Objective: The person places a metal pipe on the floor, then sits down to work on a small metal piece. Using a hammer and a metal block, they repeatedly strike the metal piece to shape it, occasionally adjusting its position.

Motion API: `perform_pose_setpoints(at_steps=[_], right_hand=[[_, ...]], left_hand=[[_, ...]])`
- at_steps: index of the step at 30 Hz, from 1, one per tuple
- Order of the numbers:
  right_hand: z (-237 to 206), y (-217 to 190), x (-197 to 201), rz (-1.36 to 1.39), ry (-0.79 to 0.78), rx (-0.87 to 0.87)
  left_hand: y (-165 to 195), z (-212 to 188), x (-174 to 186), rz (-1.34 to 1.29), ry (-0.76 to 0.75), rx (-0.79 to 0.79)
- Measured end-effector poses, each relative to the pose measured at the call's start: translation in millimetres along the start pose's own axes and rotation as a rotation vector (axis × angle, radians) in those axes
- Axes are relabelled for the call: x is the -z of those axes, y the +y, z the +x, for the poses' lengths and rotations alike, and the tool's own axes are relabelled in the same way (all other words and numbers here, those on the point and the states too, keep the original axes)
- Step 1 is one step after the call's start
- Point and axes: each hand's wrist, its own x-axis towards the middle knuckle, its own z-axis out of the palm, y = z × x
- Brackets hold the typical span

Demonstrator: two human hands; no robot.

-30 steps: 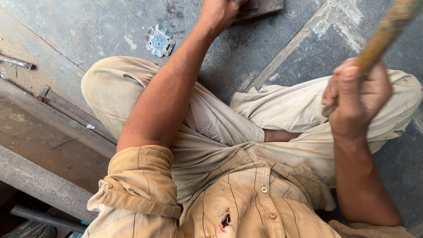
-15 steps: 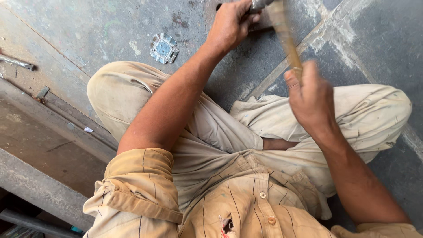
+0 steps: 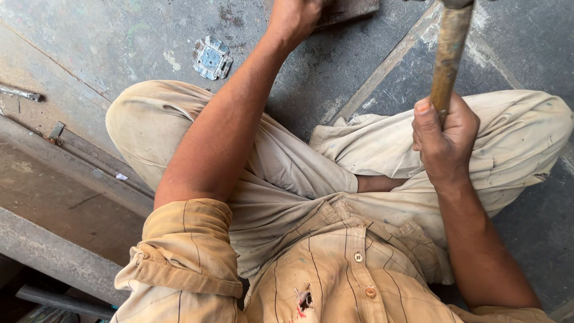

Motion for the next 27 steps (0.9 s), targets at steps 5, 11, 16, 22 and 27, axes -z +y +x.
perform_pose_setpoints(at_steps=[5, 11, 16, 22, 27], right_hand=[[3, -5, 8, 0.074, 0.017, 0.085], [15, -13, 26, 0.029, 0.029, 0.278], [13, -15, 63, 0.055, 0.067, 0.348], [14, -23, 60, 0.085, 0.074, 0.6], [37, -2, -3, -0.691, -0.017, 0.328]], left_hand=[[19, -12, 7, 0.008, -0.03, 0.016], [12, -10, 2, 0.006, 0.002, -0.052], [8, -9, -3, -0.037, 0.021, -0.093], [36, -16, 5, -0.236, 0.049, -0.246], [43, -22, 6, -0.105, 0.06, -0.275]])
